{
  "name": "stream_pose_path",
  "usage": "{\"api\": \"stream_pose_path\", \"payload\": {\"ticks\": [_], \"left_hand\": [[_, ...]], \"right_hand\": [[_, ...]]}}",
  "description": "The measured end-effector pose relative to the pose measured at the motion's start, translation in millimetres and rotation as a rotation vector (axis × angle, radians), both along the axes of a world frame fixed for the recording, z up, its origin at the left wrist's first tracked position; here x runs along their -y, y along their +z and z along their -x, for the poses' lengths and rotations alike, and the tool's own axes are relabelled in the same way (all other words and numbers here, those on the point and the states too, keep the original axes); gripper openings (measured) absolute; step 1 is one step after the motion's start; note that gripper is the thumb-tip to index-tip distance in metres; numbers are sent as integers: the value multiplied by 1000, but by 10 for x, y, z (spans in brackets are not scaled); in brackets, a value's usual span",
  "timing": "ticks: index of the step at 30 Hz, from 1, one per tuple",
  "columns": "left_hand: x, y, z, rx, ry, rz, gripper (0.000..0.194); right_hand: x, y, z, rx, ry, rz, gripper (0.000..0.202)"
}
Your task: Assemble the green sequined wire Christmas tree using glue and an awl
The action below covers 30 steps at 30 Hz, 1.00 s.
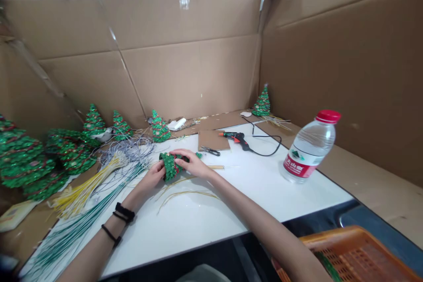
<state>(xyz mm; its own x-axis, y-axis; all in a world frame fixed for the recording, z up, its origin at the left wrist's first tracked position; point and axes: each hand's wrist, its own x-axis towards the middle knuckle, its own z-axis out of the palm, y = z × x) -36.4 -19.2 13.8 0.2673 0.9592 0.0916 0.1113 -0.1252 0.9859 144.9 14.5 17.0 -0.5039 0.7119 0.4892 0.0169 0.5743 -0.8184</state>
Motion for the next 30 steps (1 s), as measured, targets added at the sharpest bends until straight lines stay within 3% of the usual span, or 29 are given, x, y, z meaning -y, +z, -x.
{"api": "stream_pose_path", "payload": {"ticks": [5,21,30], "left_hand": [[28,46,-4,-53,42,-26,46],[-85,-98,118,-88,19,-84,46],[-23,-38,54,-47,49,-25,47]], "right_hand": [[-8,0,0,2,-19,-70,43],[13,-64,-88,131,-28,-111,53],[-19,-98,-71,84,-15,-126,55]]}}
